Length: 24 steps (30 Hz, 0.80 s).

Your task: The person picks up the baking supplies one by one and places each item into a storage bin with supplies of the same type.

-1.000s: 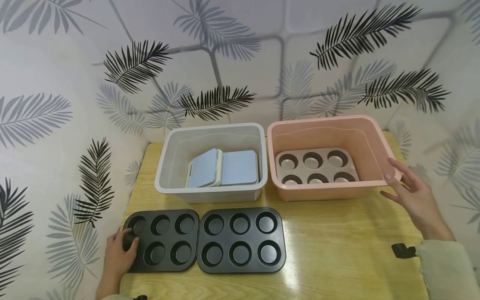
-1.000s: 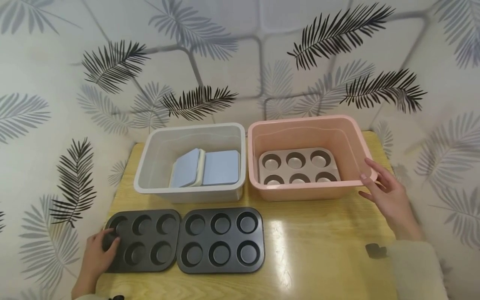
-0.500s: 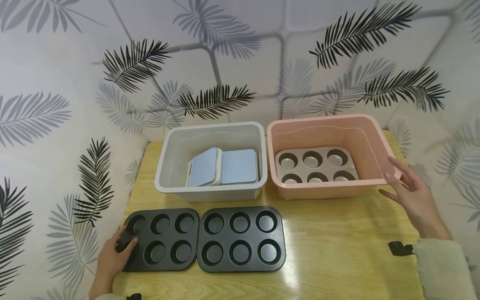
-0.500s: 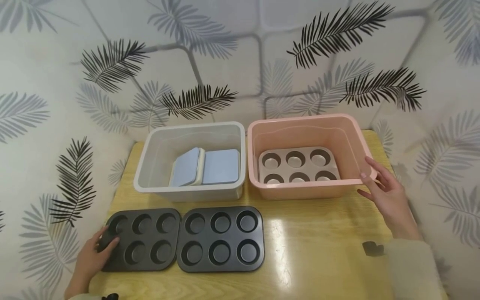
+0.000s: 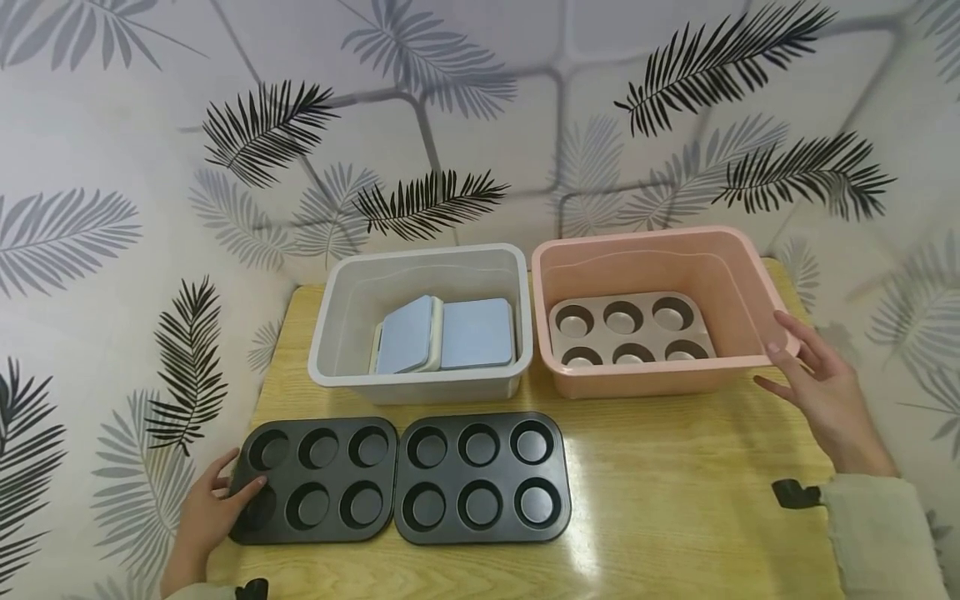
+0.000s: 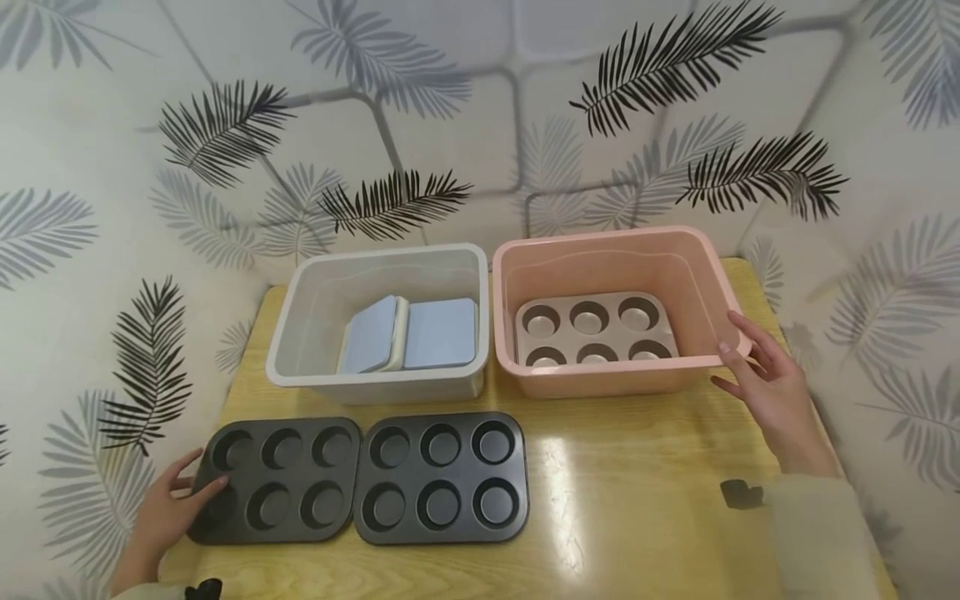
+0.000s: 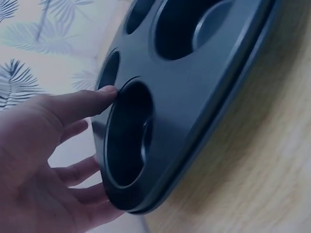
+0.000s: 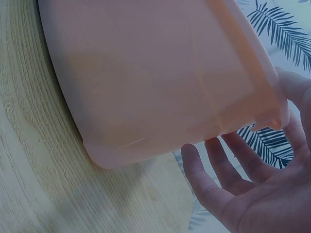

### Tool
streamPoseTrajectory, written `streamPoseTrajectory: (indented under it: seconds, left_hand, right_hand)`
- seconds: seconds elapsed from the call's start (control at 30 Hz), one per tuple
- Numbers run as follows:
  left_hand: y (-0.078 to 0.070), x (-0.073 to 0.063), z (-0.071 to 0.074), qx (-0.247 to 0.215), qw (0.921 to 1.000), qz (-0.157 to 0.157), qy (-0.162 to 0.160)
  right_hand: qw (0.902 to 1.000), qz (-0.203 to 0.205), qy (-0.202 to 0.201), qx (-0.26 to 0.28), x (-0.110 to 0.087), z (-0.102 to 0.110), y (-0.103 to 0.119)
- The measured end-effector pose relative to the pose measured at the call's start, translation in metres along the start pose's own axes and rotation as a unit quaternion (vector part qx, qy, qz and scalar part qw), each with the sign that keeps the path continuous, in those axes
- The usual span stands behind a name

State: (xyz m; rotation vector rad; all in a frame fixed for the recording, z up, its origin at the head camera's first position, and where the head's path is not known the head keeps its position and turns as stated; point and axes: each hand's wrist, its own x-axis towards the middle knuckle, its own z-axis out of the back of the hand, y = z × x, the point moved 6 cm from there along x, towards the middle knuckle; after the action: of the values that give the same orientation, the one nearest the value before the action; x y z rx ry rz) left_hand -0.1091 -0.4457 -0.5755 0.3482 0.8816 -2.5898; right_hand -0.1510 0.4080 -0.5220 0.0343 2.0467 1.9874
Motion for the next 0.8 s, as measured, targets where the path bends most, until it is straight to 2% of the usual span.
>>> streamPoseTrajectory:
  seconds: [0.13, 0.23, 0.37, 0.43, 0.5, 0.53, 0.63, 0.7, 0.8]
  left_hand:
    - [-0.003, -0.005, 0.006, -0.022, 0.9998, 0.001, 0.003]
    - [0.000, -0.007, 0.009, -0.043, 0.9990, 0.001, -0.016]
    - [0.007, -0.011, 0.010, -0.103, 0.9946, -0.003, -0.013]
    - [0.010, -0.013, 0.011, -0.154, 0.9880, -0.008, 0.013]
    - [0.015, -0.015, 0.013, -0.217, 0.9749, -0.017, 0.045]
    - [0.017, -0.016, 0.014, -0.251, 0.9659, -0.023, 0.059]
    - [0.022, -0.019, 0.018, -0.347, 0.9318, -0.041, 0.098]
    - [0.024, -0.020, 0.020, -0.389, 0.9121, -0.059, 0.116]
    - [0.024, -0.021, 0.021, -0.424, 0.8906, -0.083, 0.141]
  right_hand:
    - [0.9999, 0.005, 0.006, 0.012, 0.000, 0.000, -0.001]
    - [0.9998, 0.010, 0.009, 0.018, 0.000, 0.000, -0.002]
    - [0.9997, 0.015, 0.008, 0.016, -0.001, 0.000, -0.001]
    - [0.9997, 0.017, 0.008, 0.016, -0.001, 0.000, -0.001]
    - [0.9996, 0.019, 0.009, 0.018, -0.002, -0.001, 0.000]
    - [0.9996, 0.019, 0.009, 0.019, -0.002, -0.001, 0.000]
    - [0.9996, 0.019, 0.010, 0.019, -0.002, -0.001, -0.001]
    - [0.9997, 0.018, 0.009, 0.017, -0.002, -0.002, -0.001]
    - [0.9997, 0.017, 0.007, 0.014, -0.001, -0.001, -0.002]
